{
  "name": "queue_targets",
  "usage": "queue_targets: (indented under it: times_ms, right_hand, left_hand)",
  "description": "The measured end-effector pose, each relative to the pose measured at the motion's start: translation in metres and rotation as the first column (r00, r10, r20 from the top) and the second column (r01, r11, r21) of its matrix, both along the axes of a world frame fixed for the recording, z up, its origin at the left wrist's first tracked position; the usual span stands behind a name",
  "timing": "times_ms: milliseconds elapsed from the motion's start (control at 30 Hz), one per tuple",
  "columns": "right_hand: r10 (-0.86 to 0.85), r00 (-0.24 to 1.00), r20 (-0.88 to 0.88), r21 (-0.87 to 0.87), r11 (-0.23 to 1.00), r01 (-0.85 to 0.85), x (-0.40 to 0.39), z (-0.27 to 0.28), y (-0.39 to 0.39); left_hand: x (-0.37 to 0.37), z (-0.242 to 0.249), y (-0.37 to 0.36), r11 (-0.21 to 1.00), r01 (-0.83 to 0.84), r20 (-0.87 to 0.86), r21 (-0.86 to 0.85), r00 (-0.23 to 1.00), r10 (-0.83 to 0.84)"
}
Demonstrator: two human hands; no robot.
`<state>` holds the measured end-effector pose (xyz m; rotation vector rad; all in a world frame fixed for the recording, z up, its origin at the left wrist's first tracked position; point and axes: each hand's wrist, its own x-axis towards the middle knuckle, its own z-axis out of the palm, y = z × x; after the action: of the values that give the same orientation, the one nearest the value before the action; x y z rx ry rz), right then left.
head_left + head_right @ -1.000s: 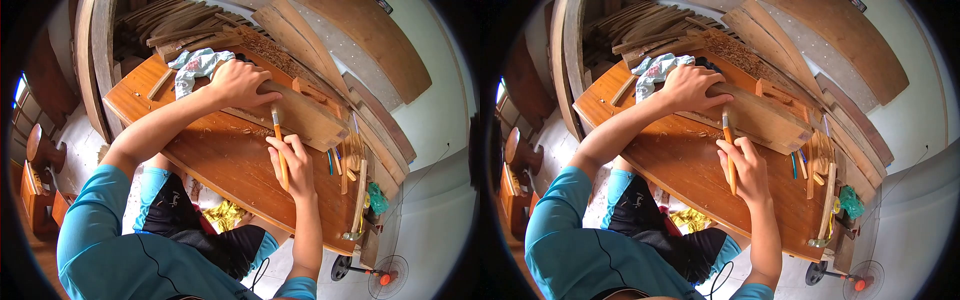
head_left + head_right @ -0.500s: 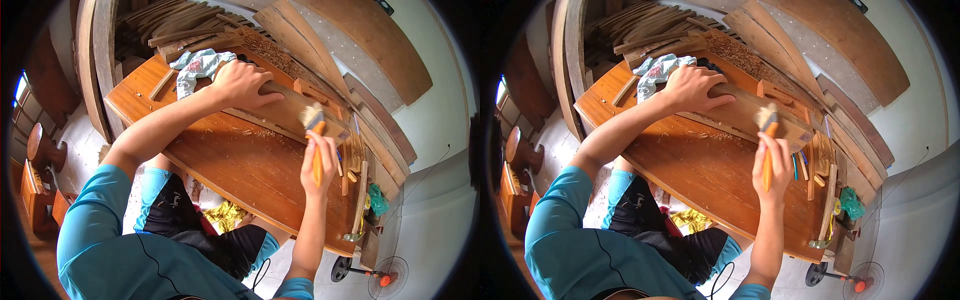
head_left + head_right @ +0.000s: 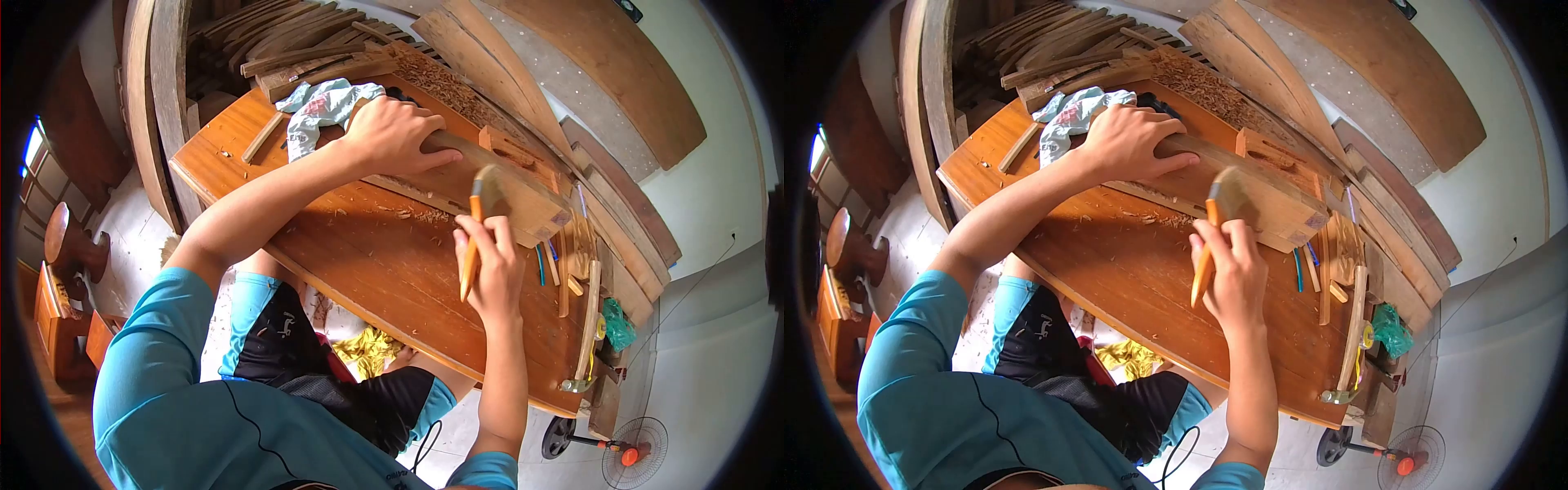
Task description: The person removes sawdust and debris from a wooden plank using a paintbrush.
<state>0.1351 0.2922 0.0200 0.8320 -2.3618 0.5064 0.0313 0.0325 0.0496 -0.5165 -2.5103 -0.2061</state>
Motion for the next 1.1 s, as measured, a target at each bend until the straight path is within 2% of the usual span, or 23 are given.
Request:
queue_targets:
  times_ms: [133, 233, 300, 333, 500, 600, 700, 733, 833, 867, 1100]
  right_hand:
    - [0.183, 0.981, 0.058, -0.062, 0.982, -0.179, 0.003, -0.001, -0.006]
    - [0.235, 0.971, 0.036, -0.106, 0.967, -0.230, 0.001, 0.000, -0.004]
    - [0.221, 0.975, 0.038, -0.119, 0.969, -0.215, 0.000, 0.002, 0.001]
    - [0.185, 0.983, -0.011, -0.114, 0.976, -0.185, -0.002, 0.003, 0.004]
    - [0.013, 0.997, -0.078, -0.291, 0.956, -0.035, -0.009, 0.008, 0.025]
    - [-0.176, 0.963, -0.204, -0.301, 0.947, 0.109, -0.010, 0.011, 0.036]
    - [-0.273, 0.926, -0.262, -0.248, 0.946, 0.209, -0.009, 0.012, 0.035]
    - [-0.271, 0.928, -0.257, -0.221, 0.951, 0.217, -0.009, 0.012, 0.032]
    - [-0.264, 0.959, -0.100, -0.157, 0.956, 0.247, -0.004, 0.006, 0.022]
    - [-0.216, 0.965, -0.148, -0.098, 0.974, 0.203, -0.004, 0.006, 0.019]
    - [0.060, 0.997, 0.042, -0.027, 0.998, -0.059, 0.003, 0.000, -0.002]
  left_hand:
    - [0.004, 0.005, 0.001, 1.000, -0.023, 0.063, -0.007, 0.998, 0.023]
    - [-0.007, -0.009, -0.003, 0.995, 0.099, -0.227, 0.019, 0.969, -0.092]
    - [-0.002, -0.005, -0.002, 1.000, 0.030, -0.063, 0.008, 0.998, -0.030]
    - [0.003, 0.001, 0.000, 1.000, -0.004, 0.018, 0.002, 1.000, 0.004]
    - [0.006, 0.007, 0.001, 0.999, -0.023, 0.062, -0.028, 0.998, 0.025]
    - [0.002, 0.005, 0.000, 1.000, -0.019, 0.062, -0.013, 0.998, 0.019]
    - [0.001, 0.000, 0.000, 1.000, -0.001, 0.026, -0.005, 1.000, 0.001]
    - [0.001, 0.000, 0.000, 1.000, 0.002, 0.007, -0.002, 1.000, -0.002]
    - [0.003, 0.002, 0.001, 1.000, -0.007, 0.029, 0.003, 1.000, 0.007]
    - [0.004, 0.002, 0.001, 1.000, -0.011, 0.029, -0.004, 1.000, 0.011]
    - [0.004, 0.002, 0.001, 1.000, -0.009, 0.027, 0.008, 1.000, 0.008]
